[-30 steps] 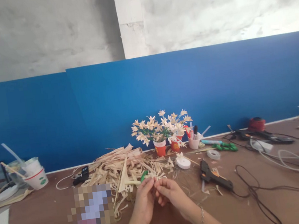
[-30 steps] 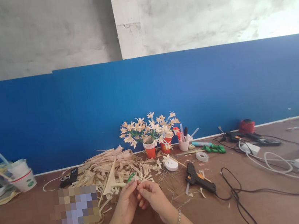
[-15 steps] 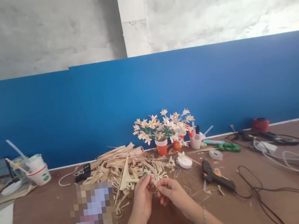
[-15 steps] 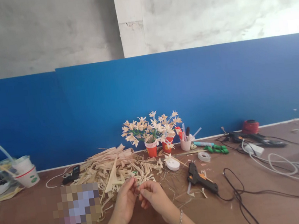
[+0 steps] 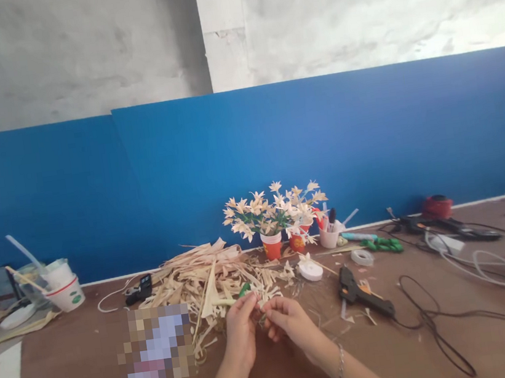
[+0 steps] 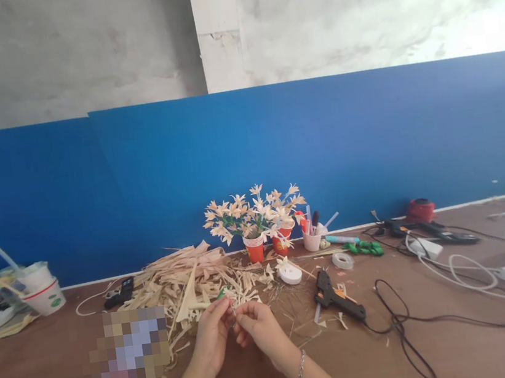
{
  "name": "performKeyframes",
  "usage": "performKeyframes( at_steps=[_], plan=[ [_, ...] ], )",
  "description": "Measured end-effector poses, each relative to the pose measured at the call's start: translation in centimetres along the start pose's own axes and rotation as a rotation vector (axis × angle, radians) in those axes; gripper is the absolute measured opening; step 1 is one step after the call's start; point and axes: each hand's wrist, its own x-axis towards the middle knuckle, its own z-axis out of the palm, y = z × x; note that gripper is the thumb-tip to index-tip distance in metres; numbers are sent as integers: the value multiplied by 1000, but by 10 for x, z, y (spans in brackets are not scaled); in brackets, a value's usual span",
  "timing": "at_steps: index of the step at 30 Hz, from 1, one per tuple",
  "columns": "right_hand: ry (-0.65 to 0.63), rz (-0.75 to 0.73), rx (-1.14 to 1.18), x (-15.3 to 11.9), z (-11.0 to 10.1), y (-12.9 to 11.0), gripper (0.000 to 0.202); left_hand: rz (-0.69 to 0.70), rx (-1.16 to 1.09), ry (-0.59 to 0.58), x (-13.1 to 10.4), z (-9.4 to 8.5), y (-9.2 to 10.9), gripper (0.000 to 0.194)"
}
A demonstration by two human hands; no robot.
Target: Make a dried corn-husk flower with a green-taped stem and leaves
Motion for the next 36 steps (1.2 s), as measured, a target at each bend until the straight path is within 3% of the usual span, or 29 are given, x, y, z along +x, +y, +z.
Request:
performKeyframes(
  at_steps=[7, 17, 26, 36],
  plan=[
    [23, 17, 48, -2, 2, 0, 42, 23, 42, 11, 1, -1, -3, 22],
    [1, 80, 175, -4, 4, 1, 36, 199, 398, 44, 5, -8, -5, 19],
    [12, 78, 202, -6, 4, 0, 34, 229, 463, 36, 4, -6, -4, 19],
    [146, 41, 44, -2, 5, 1, 15, 251, 516, 28, 3, -4, -3, 18]
  ],
)
